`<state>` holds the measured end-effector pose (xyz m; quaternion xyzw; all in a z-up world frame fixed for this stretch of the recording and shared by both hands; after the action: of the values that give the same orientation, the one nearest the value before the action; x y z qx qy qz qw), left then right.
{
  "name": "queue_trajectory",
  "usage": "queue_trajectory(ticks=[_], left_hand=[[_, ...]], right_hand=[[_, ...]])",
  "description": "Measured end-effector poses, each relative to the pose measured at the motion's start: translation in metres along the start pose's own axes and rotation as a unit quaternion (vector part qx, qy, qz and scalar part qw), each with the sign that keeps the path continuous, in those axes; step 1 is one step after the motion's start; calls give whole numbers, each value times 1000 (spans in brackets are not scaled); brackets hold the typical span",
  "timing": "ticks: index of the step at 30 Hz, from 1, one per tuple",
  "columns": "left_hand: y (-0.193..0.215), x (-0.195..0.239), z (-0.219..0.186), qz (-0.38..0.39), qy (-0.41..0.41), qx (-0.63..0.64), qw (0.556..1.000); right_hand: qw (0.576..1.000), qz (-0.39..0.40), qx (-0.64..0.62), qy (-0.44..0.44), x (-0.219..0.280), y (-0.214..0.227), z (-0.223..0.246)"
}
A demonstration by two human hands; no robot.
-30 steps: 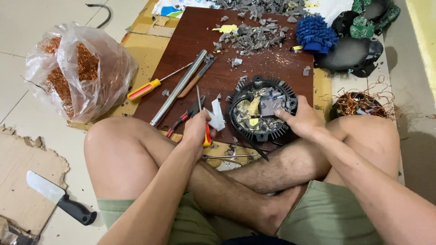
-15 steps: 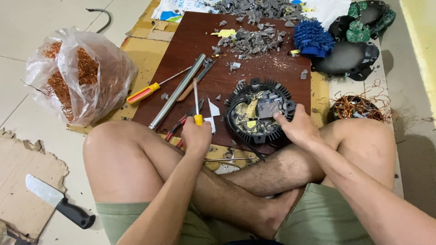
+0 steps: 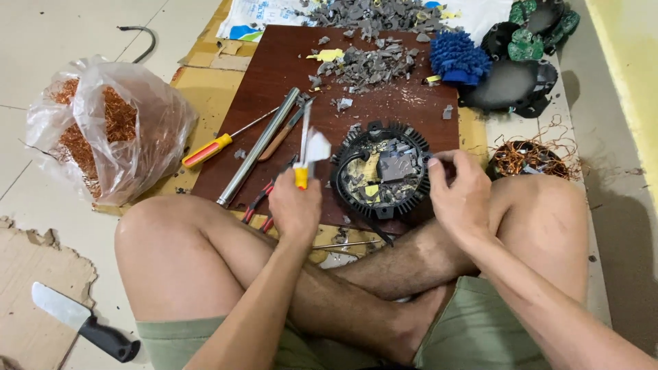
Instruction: The person sits on the floor and uses a screwdriver and pliers to disassemble a circular electronic component, likely a motor stator. They pry off parts and remove internal pieces, placing debris on a nearby wooden board.
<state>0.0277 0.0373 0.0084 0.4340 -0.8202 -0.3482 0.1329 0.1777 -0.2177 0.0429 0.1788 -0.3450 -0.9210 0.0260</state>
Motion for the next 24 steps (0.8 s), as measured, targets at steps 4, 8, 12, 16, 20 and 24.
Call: queue_trajectory(ticks=[4, 8, 12, 16, 20, 24], left_hand=[[14, 32, -61, 60, -114, 94, 987], [-11, 43, -102, 106, -277, 127, 947], [-18, 45, -129, 160, -227, 132, 951], [-1, 54, -120, 201, -118, 133, 963], [6, 64, -73, 201, -25, 135, 970], [15, 71, -24, 181, 13, 120, 976]], right_hand=[[987, 128, -78, -63, 2, -6, 25], [916, 178, -254, -255, -7, -7, 4], [863, 92, -354, -349, -39, 42, -54], [667, 21, -614, -422, -89, 88, -137], [654, -106, -573, -483, -114, 114, -198], [653, -111, -511, -547, -125, 114, -279]])
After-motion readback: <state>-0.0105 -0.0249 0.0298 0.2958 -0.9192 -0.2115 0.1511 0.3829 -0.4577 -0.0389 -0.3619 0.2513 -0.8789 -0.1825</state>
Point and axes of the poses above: each hand's wrist, its own x-axis away from the middle knuckle, its own y-axis out of the back of the hand, z = x × y, the point moved 6 cm from there along -x, towards the middle knuckle, and after that the axes turned 9 degrees about -y, right-handed, at the moved point
